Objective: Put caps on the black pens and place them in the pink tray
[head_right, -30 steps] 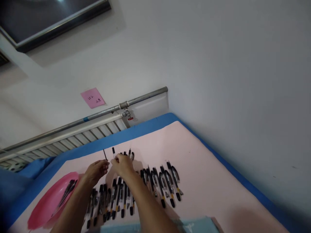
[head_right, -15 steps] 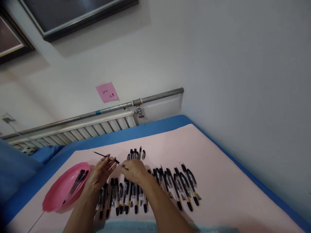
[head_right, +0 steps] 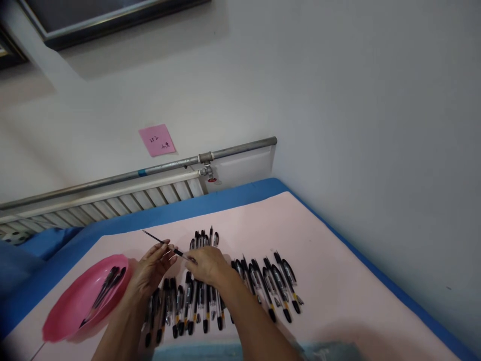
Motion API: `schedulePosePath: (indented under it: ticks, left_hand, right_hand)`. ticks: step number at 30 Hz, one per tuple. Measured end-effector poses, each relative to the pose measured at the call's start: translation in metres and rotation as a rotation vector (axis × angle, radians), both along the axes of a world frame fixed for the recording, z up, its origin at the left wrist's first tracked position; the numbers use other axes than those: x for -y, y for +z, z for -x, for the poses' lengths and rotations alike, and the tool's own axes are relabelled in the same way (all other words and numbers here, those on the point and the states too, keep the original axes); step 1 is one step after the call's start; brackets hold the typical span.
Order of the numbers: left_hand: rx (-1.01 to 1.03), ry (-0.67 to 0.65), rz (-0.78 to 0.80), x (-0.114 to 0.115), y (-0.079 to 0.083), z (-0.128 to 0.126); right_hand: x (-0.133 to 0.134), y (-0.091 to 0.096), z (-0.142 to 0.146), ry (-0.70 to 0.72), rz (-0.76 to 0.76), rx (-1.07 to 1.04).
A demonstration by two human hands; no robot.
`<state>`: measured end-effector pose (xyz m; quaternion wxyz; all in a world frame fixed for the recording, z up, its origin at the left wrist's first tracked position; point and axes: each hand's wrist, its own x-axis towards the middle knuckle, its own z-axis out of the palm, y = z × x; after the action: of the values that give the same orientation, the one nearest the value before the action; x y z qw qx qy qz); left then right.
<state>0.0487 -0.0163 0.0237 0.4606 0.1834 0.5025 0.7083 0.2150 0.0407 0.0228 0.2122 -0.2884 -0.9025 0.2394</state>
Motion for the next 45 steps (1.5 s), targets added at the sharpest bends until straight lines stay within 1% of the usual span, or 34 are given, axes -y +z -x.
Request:
schedulePosePath:
  ticks: [7,13,15,19,25,33,36,39,40,43,45]
  left_hand:
    - [-0.025,-0.021,0.008,-0.003,0.000,-0.001]
    - [-0.055,-0.041,-0.022,-0.005,-0.001,-0.003]
    - [-0.046,-0.034,-0.018,-0.006,-0.001,-0.003]
    - [-0.022,0.009,0.002,-0.007,0.001,-0.005]
    - [-0.010,0.021,0.010,-0.009,0.001,-0.007]
    - [-0.054,-0.006,0.004,-0.009,-0.004,-0.001]
    - [-0.117,-0.059,0.016,-0.008,-0.004,-0.003]
    - [-0.224,-0.147,0.022,-0.005,0.000,-0.007]
    - [-0.247,-0.156,0.010,-0.005,0.002,-0.008]
    - [-0.299,-0.089,-0.009,-0.004,0.003,-0.007]
    - [-0.413,-0.040,0.046,-0.005,-0.001,-0.004]
  right_hand:
    - [-0.003,0.000,-0.001,-0.028,-0.002,0.031]
    - [-0.005,0.000,-0.002,-0.082,0.062,0.065]
    - [-0.005,0.000,-0.002,-0.088,0.061,0.064]
    - [-0.005,0.000,-0.001,-0.091,0.009,0.063]
    - [-0.004,0.002,-0.002,-0.088,-0.026,0.064]
    - [-0.004,0.000,-0.002,-0.066,0.042,0.025]
    - [-0.004,0.001,-0.002,-0.076,0.030,0.022]
    - [-0.004,0.003,-0.002,-0.076,0.039,0.012]
    - [-0.005,0.003,-0.002,-0.076,0.044,-0.009]
    - [-0.009,0.003,-0.003,-0.092,0.066,-0.108]
    - [-0.012,0.002,-0.004,-0.122,0.086,-0.161]
